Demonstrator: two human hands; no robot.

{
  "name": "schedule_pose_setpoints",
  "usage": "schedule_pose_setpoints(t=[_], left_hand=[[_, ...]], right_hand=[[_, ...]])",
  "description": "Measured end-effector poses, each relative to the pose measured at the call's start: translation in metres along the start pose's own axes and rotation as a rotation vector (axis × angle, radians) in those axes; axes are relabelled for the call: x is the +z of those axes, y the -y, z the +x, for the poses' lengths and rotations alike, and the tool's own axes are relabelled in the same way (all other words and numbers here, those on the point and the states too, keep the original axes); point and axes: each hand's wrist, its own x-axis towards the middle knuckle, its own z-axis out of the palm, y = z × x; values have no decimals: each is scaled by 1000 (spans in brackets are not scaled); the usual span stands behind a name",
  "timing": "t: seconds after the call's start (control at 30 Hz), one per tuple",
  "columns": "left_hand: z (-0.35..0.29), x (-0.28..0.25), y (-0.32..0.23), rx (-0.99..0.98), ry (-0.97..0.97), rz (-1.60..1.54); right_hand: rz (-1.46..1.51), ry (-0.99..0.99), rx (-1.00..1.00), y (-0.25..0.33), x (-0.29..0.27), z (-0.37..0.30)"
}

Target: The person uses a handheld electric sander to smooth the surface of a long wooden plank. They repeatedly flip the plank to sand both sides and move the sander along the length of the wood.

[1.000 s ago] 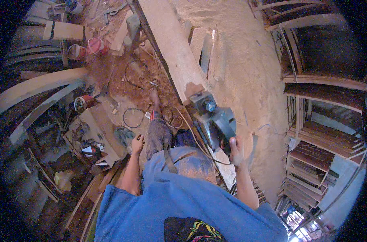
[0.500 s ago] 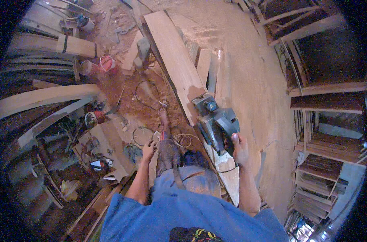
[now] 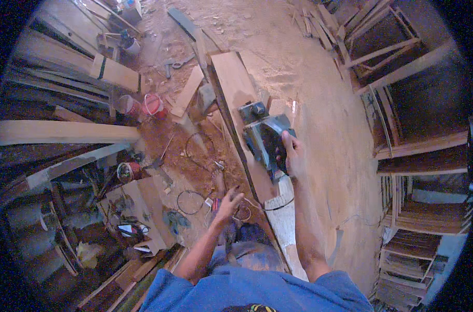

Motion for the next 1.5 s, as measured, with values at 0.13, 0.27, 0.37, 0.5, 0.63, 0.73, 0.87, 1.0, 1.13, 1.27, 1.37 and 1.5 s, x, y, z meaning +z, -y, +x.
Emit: schedule_pose_setpoints(t=[0.13, 0.27, 0.37, 0.5, 0.63, 0.73, 0.87, 1.0, 1.13, 1.27, 1.37, 1.5], left_hand=[[20, 35, 3, -12, -2, 49], [8, 43, -72, -115, 83, -57], [21, 36, -40, -127, 131, -104], [22, 29, -49, -43, 121, 57], [22, 18, -73, -59, 186, 87], [20, 17, -85, -103, 206, 60], [33, 0, -61, -143, 282, 12], [37, -9, -70, -180, 451, -154], [43, -12, -66, -194, 511, -85], [48, -13, -48, -222, 507, -136], [47, -17, -66, -232, 499, -167], [52, -17, -50, -147, 486, 3]], right_hand=[[64, -42, -68, 40, 36, 57], [-56, -75, -97, 49, 52, 126], [-81, -53, -122, 75, 74, 171], [-67, -57, -145, 120, 103, 222], [-77, -46, -192, 153, 136, 282], [-74, -76, -219, 158, 132, 295], [36, -27, -264, 126, 154, 257], [-10, -34, -84, 72, 93, 124], [0, 59, 143, 28, 42, 23], [108, 17, 178, 43, 51, 16], [69, 38, 100, 82, 72, 65], [1, -10, 40, 114, 112, 149]])
